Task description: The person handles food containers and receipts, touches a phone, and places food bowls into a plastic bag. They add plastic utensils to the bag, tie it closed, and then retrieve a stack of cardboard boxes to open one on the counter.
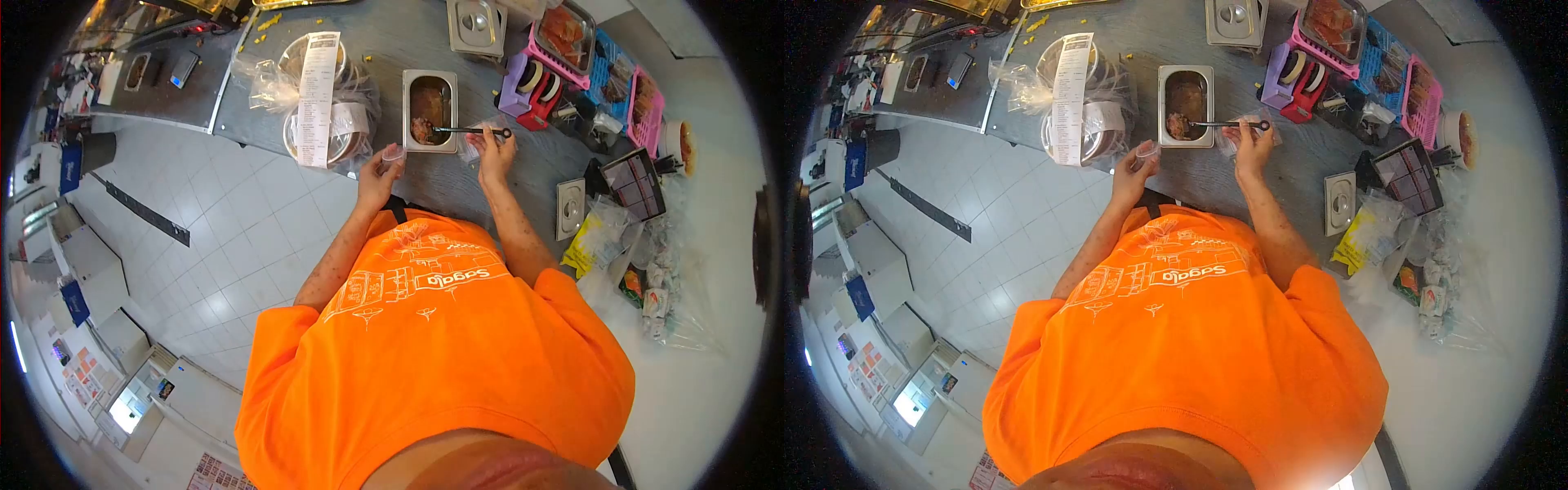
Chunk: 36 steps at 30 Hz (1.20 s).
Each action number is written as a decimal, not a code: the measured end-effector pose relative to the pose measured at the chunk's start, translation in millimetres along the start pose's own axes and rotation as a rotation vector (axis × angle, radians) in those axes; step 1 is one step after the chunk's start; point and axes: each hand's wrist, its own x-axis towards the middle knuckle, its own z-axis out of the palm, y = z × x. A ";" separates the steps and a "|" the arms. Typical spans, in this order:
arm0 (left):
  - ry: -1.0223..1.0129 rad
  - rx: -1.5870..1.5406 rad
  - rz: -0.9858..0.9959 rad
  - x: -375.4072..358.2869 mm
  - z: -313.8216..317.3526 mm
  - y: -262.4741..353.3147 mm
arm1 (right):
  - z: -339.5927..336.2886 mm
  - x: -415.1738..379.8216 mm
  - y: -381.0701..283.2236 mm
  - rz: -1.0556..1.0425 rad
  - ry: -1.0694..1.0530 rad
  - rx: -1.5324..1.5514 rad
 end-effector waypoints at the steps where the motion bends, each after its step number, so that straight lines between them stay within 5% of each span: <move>1: 0.002 0.000 0.001 -0.6 -0.6 0.4 | 0.7 -1.5 -0.4 -0.016 -0.002 0.001; 14: 0.047 -0.006 -0.049 -1.5 1.8 5.2 | 21.8 -45.8 -19.5 -0.447 -0.265 -0.331; 19: 0.036 -0.078 -0.018 -4.8 4.7 15.2 | 7.9 -16.3 -4.2 -0.037 0.066 0.003; 24: 0.002 -0.302 -0.126 -3.0 7.0 29.9 | -6.7 8.0 10.8 0.004 0.121 0.192; 28: -0.046 -0.182 -0.044 10.9 3.9 18.8 | -8.2 18.3 12.7 0.046 0.113 0.236; 36: -0.009 -0.667 -0.235 17.9 7.1 19.2 | -7.2 34.0 1.9 0.022 0.055 0.211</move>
